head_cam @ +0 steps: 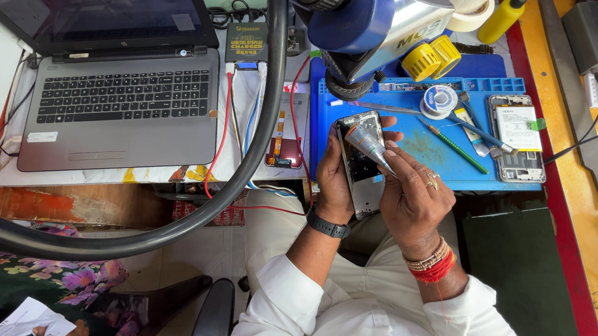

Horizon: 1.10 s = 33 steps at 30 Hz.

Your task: The person works on a disassembled smartphone at a repair bench, using tweezers to handle small components on the phone's internals. They then pick up a tube of adhesive, open it, and squeeze glue along the phone's frame while holding the phone body in one hand.

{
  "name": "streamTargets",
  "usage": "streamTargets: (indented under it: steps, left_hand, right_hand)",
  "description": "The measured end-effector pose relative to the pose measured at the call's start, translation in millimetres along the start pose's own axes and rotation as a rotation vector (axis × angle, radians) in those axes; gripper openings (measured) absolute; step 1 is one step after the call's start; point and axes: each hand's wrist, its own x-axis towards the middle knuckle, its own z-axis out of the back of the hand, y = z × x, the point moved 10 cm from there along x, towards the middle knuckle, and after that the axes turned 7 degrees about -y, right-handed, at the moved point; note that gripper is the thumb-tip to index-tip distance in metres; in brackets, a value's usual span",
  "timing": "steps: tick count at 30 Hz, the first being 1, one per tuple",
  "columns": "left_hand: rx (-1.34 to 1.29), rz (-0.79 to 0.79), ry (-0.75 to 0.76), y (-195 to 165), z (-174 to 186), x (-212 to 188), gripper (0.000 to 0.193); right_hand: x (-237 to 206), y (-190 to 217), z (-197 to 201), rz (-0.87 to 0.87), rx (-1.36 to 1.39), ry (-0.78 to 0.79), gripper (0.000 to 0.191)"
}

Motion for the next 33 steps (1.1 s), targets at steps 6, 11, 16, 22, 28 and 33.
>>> streamTargets:
  steps: [6, 11, 16, 22, 28, 33]
  left_hand:
    - [-0.007, -0.001, -0.002, 0.4, 1.0, -1.0, 0.075]
    - [-0.030, 0.008, -0.009, 1.4, 2.3, -1.7, 0.073]
    - [-0.022, -0.004, 0.005, 0.4, -0.1, -0.4, 0.071]
    - [-0.032, 0.029, 0.012, 3.9, -0.2, 0.0, 0.072]
    - [-0.028, 0.035, 0.013, 5.8, 2.0, 1.2, 0.070]
    - [-0.042, 0.035, 0.044, 4.9, -0.5, 2.2, 0.071]
  right_hand:
    - [-1.4, -1.6, -0.5, -0.005, -0.003, 0.002, 0.020]
    - [-1.1, -0.9, -0.8, 0.004, 0.003, -0.004, 0.020]
    - [0.9, -0.8, -0.8, 0.001, 0.014, -0.005, 0.020]
    - [2.3, 1.5, 1.2, 0.011, 0.007, 0.003, 0.020]
    - [2.7, 4.6, 2.0, 0.035, -0.011, 0.005, 0.022]
    - [1.9, 6.3, 1.8, 0.049, -0.015, 0.023, 0.021]
